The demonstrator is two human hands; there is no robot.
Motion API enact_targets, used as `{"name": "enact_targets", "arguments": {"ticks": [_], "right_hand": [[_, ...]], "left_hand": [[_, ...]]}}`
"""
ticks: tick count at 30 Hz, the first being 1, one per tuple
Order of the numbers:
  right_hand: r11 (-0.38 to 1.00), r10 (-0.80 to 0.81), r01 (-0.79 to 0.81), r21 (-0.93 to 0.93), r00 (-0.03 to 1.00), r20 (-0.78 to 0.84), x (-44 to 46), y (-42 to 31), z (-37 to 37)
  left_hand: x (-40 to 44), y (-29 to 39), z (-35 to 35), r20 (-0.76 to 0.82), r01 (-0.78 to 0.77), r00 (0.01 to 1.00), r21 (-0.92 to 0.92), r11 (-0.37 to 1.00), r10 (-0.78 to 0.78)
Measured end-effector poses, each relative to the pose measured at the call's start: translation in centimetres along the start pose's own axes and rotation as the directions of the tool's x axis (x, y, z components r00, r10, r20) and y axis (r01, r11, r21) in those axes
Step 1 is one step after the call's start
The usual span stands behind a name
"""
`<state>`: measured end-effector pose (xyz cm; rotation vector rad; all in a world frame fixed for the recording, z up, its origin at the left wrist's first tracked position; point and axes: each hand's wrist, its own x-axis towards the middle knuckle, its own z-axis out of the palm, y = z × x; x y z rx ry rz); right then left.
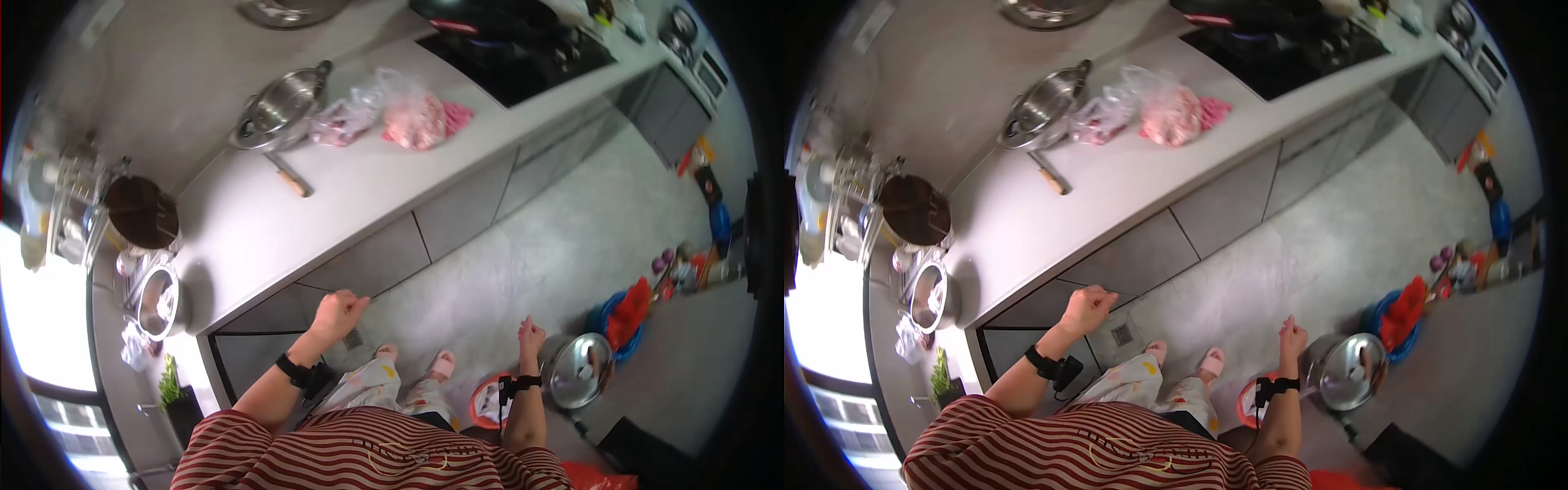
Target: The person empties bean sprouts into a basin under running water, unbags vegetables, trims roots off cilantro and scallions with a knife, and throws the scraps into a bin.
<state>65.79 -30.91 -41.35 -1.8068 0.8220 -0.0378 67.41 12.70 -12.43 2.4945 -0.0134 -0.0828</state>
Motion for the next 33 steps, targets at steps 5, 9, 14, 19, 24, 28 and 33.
{"name": "enact_targets", "arguments": {"ticks": [5, 9, 14, 19, 24, 28, 33], "right_hand": [[0.968, -0.172, 0.114, 0.225, 0.952, 0.255, -1.3, -21.0, 5.4], [0.889, -0.43, 0.299, 0.347, 0.805, 0.408, -5.3, -33.3, 10.4], [0.717, -0.692, 0.669, 0.194, 0.652, 0.309, -3.5, -44.2, 17.6], [0.328, -0.944, 0.849, -0.414, 0.315, -0.101, 2.6, -52.5, 26.0], [0.881, -0.416, 0.473, 0.012, 0.762, 0.497, 3.4, -59.7, 24.9], [0.827, -0.555, 0.385, 0.409, 0.673, 0.489, 2.8, -63.7, 20.2], [0.828, -0.553, 0.256, 0.499, 0.525, 0.647, 1.0, -68.3, 14.3]], "left_hand": [[-1.6, -4.1, -5.8, -0.284, 0.202, 0.942, 0.052, 0.978, -0.18], [-1.7, -9.5, -9.0, -0.453, 0.151, 0.889, 0.164, 0.975, -0.061], [2.2, -11.1, -13.2, -0.434, 0.224, 0.881, 0.027, 0.974, -0.19], [8.8, -8.9, -13.4, -0.126, 0.126, 0.974, -0.391, 0.912, -0.189], [17.1, -2.9, -12.5, 0.008, -0.074, 0.995, -0.555, 0.828, 0.094], [22.3, 1.0, -11.7, 0.229, 0.148, 0.972, -0.779, 0.609, 0.057], [28.4, 6.6, -8.8, 0.221, 0.229, 0.973, -0.963, 0.144, -0.072]]}}
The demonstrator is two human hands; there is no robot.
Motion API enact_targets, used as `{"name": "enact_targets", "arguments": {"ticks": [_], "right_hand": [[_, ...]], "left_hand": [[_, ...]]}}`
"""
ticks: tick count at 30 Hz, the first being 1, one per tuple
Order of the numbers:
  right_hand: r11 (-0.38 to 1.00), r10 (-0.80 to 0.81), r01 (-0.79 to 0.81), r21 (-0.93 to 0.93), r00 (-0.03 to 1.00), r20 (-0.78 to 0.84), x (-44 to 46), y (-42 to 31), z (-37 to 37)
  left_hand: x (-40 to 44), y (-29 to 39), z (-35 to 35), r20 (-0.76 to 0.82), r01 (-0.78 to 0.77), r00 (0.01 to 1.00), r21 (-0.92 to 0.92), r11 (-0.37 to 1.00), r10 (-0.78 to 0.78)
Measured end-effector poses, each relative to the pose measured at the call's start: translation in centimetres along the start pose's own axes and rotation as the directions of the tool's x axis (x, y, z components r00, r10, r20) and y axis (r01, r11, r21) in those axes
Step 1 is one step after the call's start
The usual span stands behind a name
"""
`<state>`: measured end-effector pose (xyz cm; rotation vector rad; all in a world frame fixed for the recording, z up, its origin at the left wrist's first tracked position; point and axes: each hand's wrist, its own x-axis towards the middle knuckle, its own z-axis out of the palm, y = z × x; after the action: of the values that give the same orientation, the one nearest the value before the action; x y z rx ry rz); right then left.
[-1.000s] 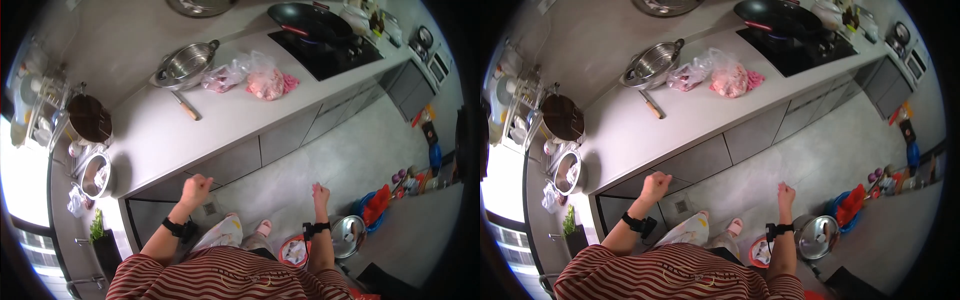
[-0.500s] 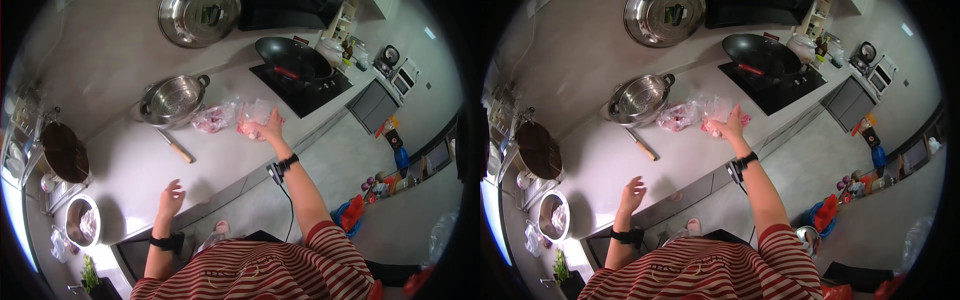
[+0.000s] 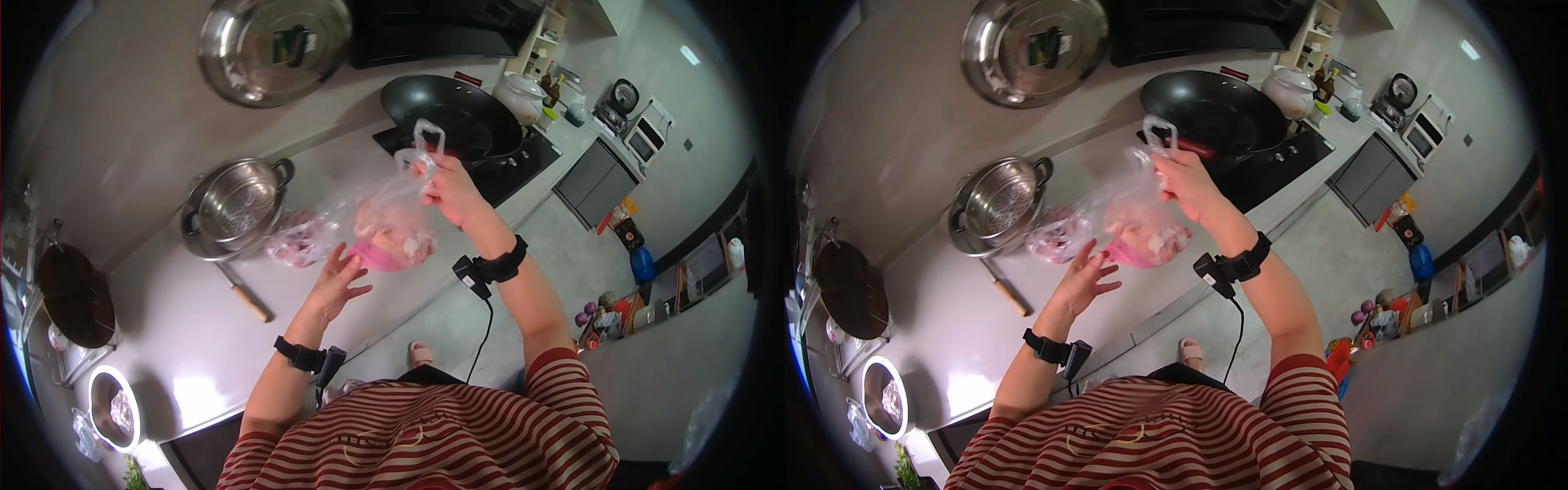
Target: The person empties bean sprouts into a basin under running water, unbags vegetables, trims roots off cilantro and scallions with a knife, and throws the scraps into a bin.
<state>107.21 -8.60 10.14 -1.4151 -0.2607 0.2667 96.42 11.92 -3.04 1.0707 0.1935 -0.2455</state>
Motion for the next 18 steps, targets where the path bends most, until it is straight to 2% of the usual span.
{"name": "enact_targets", "arguments": {"ticks": [1, 2, 3, 4, 5, 7, 8, 9, 10, 12, 13, 14, 15, 16, 17, 18], "right_hand": [[0.998, 0.026, -0.03, 0.054, 0.997, 0.07, -0.4, -1.4, -0.5], [0.998, 0.012, -0.016, 0.06, 0.998, 0.066, -0.7, -2.9, -1.1], [0.991, 0.033, -0.049, 0.124, 0.991, 0.128, -1.2, -4.1, -1.7], [0.978, 0.051, -0.087, 0.188, 0.98, 0.192, -1.5, -5.0, -2.2], [0.982, 0.076, -0.109, 0.157, 0.977, 0.2, -1.6, -6.0, -2.5], [0.983, 0.081, -0.111, 0.147, 0.977, 0.199, -0.4, -7.3, -4.1], [0.983, 0.052, -0.096, 0.155, 0.962, 0.269, 0.7, -7.9, -5.3], [0.984, 0.027, -0.085, 0.157, 0.94, 0.34, 1.7, -8.6, -6.6], [0.984, 0.021, -0.08, 0.159, 0.94, 0.34, 2.6, -9.5, -7.8], [0.978, -0.102, 0.02, 0.206, 0.913, 0.395, 4.1, -11.6, -9.8], [0.988, -0.136, 0.09, 0.128, 0.899, 0.416, 4.5, -12.6, -11.4], [0.977, -0.212, 0.193, 0.088, 0.89, 0.403, 4.8, -13.0, -13.2], [0.972, -0.235, 0.233, 0.041, 0.935, 0.267, 5.2, -12.3, -14.9], [0.964, -0.262, 0.266, -0.014, 0.957, 0.128, 5.8, -11.3, -16.6], [0.992, -0.124, 0.122, 0.025, 0.983, 0.134, 5.3, -10.3, -17.9], [0.972, 0.064, -0.126, 0.196, 0.953, 0.295, 7.0, -7.8, -18.9]], "left_hand": [[1.0, -0.5, 1.5, 0.03, -0.029, 0.999, -0.059, 0.998, 0.031], [2.4, -0.9, 2.8, 0.036, -0.035, 0.999, -0.048, 0.998, 0.037], [3.5, -1.7, 3.8, 0.282, 0.029, 0.957, -0.315, 0.949, 0.064], [4.2, -2.5, 4.7, 0.492, 0.162, 0.858, -0.532, 0.831, 0.147], [4.4, -3.4, 5.9, 0.448, 0.183, 0.882, -0.613, 0.769, 0.147], [3.5, -2.5, 10.0, 0.42, 0.147, 0.896, -0.588, 0.795, 0.146], [3.4, -2.1, 11.9, 0.385, 0.11, 0.909, -0.589, 0.801, 0.158], [4.0, -2.0, 13.1, 0.387, 0.126, 0.903, -0.655, 0.745, 0.188], [4.7, -1.1, 14.6, 0.389, 0.124, 0.901, -0.651, 0.748, 0.189], [6.3, 1.5, 17.3, 0.297, 0.14, 0.93, -0.83, 0.539, 0.216], [7.8, 2.8, 18.0, 0.3, 0.054, 0.903, -0.789, 0.612, 0.307], [9.2, 4.0, 19.0, 0.254, -0.004, 0.91, -0.783, 0.621, 0.327], [10.3, 5.7, 20.3, 0.208, -0.064, 0.913, -0.775, 0.629, 0.35], [13.3, 5.9, 19.7, 0.105, -0.368, 0.868, -0.523, 0.769, 0.486], [16.2, 6.0, 18.8, 0.058, -0.613, 0.773, -0.185, 0.768, 0.631], [14.9, 7.9, 20.7, 0.248, -0.199, 0.849, -0.668, 0.717, 0.467]]}}
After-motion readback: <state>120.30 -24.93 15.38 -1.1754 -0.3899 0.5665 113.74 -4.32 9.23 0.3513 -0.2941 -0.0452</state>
